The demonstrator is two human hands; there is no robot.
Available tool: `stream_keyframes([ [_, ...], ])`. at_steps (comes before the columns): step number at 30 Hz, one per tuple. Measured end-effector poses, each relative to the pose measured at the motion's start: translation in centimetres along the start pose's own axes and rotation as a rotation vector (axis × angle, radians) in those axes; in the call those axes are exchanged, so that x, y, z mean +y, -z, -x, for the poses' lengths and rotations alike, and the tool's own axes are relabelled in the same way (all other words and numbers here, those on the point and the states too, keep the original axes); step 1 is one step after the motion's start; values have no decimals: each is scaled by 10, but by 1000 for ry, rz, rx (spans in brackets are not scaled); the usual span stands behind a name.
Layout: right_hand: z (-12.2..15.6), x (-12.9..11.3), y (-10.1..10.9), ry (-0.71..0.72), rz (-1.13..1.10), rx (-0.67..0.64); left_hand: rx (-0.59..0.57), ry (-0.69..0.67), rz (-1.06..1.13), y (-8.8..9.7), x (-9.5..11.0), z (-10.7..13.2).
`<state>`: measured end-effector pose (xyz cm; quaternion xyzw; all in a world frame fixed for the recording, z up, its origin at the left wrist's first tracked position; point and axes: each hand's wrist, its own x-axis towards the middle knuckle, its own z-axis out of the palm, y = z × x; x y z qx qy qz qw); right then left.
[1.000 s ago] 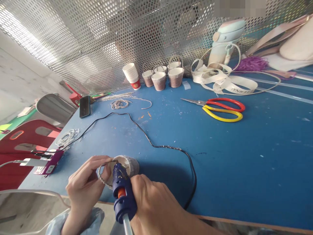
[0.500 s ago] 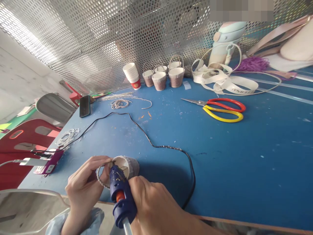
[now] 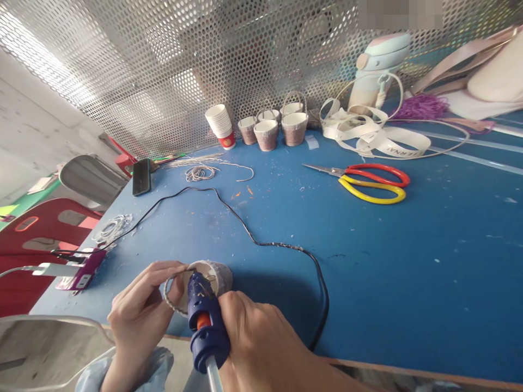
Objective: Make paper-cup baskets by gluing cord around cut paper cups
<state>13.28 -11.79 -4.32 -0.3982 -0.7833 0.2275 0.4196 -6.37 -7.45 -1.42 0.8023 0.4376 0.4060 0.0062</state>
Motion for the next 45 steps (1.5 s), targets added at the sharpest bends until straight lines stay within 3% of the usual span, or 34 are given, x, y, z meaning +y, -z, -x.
stream_keyframes([
  [9,1,-1,6,-31,-93,-32,17,-21,-3,1,2,-2],
  [16,2,-7,25,-161,-96,-157,27,-3,-11,-1,1,-2],
  [21,-4,-6,24,-170,-118,-90,20,2,-14,-1,0,-2],
  [31,-19,-12,28,-377,-105,-186,35,12,-4,-4,0,-4],
  [41,-26,-14,35,-212,-50,-129,30,43,-55,-4,-1,-4],
  [45,-27,-14,37,-209,-62,-137,22,32,-53,-2,0,-7],
])
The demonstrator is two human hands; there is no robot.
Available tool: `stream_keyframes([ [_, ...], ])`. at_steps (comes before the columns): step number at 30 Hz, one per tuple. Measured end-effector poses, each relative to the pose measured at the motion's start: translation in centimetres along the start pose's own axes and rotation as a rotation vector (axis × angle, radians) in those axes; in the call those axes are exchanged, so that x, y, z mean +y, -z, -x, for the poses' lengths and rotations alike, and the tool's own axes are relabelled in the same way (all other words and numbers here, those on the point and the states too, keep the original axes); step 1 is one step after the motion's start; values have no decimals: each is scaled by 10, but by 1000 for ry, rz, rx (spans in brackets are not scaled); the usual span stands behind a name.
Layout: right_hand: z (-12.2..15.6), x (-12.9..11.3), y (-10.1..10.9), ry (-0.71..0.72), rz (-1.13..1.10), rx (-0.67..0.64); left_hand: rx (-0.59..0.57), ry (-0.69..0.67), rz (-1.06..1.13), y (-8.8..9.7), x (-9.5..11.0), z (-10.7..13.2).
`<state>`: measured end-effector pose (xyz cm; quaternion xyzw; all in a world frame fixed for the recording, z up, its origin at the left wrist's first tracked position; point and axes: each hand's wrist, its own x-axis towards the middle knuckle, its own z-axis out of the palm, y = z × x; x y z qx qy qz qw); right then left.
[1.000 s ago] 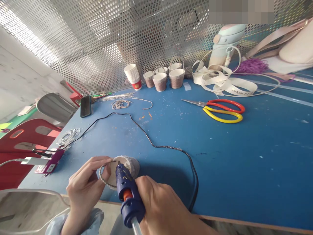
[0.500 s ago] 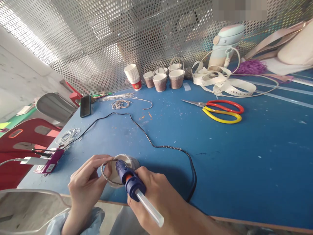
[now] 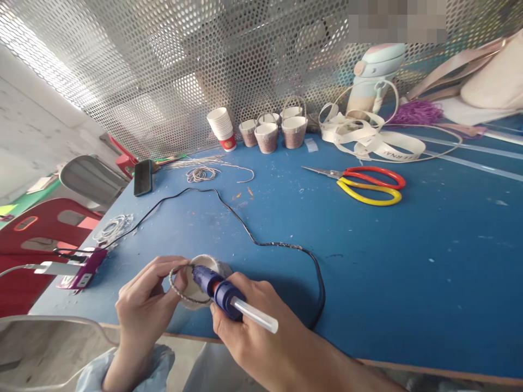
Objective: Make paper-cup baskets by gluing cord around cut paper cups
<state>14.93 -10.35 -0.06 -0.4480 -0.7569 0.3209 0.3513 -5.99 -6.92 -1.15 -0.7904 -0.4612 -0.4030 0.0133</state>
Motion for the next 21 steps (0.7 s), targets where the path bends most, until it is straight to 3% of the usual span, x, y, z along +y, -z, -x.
stream_keyframes([
  [12,3,0,5,-77,-10,25,0,2,-3,0,-1,2],
  [21,0,-1,6,-165,-80,-53,-15,12,-11,1,-3,4],
])
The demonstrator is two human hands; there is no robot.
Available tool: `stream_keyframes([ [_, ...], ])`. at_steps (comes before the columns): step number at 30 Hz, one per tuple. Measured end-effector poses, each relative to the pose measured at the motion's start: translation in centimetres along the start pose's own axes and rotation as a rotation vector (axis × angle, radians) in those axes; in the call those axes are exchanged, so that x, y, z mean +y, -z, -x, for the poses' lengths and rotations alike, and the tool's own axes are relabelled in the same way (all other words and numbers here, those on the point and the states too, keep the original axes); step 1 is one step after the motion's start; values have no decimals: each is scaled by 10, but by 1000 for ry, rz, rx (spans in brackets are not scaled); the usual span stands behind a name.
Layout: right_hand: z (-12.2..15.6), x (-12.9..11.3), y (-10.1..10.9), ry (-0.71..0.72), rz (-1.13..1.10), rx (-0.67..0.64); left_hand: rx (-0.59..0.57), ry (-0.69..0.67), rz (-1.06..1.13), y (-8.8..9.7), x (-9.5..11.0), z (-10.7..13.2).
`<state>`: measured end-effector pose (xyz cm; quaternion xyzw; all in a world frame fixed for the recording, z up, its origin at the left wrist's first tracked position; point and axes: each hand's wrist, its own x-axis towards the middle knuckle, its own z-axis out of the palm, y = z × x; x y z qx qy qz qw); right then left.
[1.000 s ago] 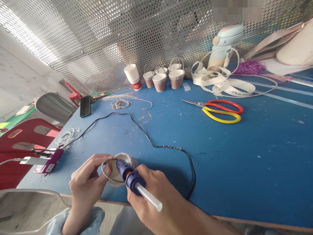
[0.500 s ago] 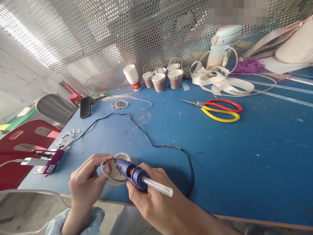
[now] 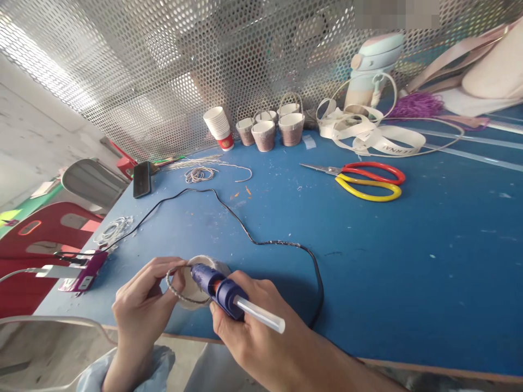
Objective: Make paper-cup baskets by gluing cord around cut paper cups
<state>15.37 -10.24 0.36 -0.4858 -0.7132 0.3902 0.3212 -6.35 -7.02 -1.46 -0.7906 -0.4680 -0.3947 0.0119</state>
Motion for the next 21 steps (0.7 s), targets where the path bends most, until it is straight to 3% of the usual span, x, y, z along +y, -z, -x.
stream_keyframes([
  [8,2,7,-2,-63,-120,28,2,-4,-29,0,3,-3],
  [15,5,14,16,-231,-632,-188,6,7,22,-4,0,-5],
  [21,-9,21,36,-182,-829,-11,-24,95,90,-7,-4,-7],
])
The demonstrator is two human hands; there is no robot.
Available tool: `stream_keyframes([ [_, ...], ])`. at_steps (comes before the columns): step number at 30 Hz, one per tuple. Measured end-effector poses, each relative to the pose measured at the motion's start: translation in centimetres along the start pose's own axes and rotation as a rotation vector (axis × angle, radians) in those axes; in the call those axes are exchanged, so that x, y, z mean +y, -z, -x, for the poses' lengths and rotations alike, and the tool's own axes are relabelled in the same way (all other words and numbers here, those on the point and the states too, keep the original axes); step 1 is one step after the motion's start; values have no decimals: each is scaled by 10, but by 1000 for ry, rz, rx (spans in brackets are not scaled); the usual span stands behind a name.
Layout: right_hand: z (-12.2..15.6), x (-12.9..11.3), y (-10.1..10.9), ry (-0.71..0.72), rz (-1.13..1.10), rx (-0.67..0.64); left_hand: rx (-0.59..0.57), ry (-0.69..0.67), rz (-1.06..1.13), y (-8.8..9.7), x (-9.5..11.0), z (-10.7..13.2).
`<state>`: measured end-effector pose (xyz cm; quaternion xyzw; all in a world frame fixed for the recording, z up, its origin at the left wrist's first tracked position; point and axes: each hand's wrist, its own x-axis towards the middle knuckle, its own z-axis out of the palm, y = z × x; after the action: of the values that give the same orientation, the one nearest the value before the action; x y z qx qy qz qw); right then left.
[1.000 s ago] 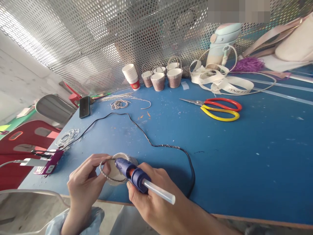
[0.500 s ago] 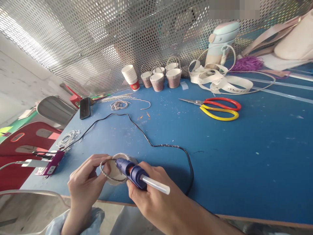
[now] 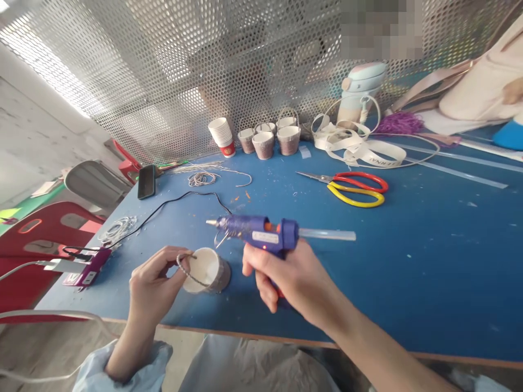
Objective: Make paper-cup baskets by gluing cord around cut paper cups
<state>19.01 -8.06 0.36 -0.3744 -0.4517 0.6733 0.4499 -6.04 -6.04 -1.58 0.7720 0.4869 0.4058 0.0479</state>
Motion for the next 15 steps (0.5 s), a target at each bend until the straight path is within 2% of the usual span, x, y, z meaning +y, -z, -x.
stream_keyframes([
  [4,-21,-22,14,97,95,101,9,66,-1,-3,3,-5],
  [7,-43,-28,28,142,134,166,18,140,44,-3,2,-9],
  [9,-56,-24,39,157,11,236,24,195,76,-2,0,-12],
  [15,-73,-3,67,151,-105,280,61,356,218,4,-11,-23],
])
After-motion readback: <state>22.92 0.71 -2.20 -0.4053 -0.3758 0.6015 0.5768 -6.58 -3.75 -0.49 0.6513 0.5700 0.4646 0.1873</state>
